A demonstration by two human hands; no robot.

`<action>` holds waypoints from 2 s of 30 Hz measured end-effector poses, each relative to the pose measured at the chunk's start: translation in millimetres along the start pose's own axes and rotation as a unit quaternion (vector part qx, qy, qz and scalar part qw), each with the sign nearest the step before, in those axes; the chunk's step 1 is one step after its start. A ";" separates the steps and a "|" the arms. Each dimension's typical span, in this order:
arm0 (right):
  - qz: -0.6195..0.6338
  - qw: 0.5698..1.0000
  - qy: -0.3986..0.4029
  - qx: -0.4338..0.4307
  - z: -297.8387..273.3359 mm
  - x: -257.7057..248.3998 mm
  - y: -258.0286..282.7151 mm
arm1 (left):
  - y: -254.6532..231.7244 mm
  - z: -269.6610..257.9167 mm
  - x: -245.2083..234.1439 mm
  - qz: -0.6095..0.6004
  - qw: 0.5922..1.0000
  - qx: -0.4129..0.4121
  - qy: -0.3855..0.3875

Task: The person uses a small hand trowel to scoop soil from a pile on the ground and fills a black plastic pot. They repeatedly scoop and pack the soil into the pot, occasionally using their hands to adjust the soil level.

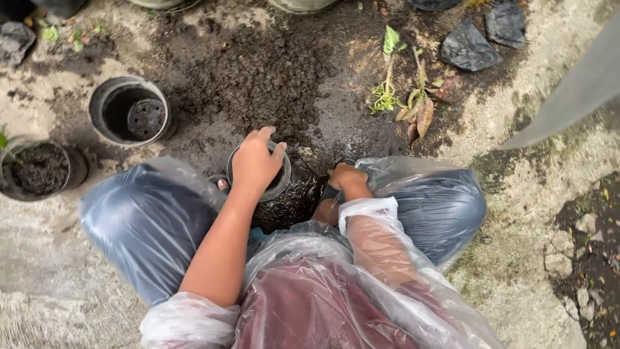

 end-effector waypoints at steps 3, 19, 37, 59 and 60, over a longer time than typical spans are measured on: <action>-0.003 1.000 -0.013 -0.001 13.9 1.6 4.7 | 20.1 13.7 21.9 0.019 0.999 0.031 0.002; 0.394 0.757 -0.318 -0.413 -288.5 -182.1 87.6 | -73.8 43.9 28.6 -0.610 0.789 -0.045 0.063; 0.582 0.492 -0.131 -0.634 -374.5 -243.3 113.0 | -97.9 45.1 -110.8 0.184 0.848 0.389 -0.310; 0.396 0.574 -0.300 -0.651 -353.2 -222.7 172.1 | -89.2 57.6 -107.5 0.287 0.917 0.154 -0.230; 0.256 0.561 -0.392 -0.683 -379.5 -214.4 174.7 | -88.1 56.2 -113.3 0.283 0.934 0.075 -0.205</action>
Point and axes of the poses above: each hand's wrist, its own z-axis towards the middle knuckle, its own x-axis out of the palm, y = z × x, the point moved 7 cm from there along z, towards the middle knuckle, and after that the axes turned 4 degrees about x, right-handed, at the moved point
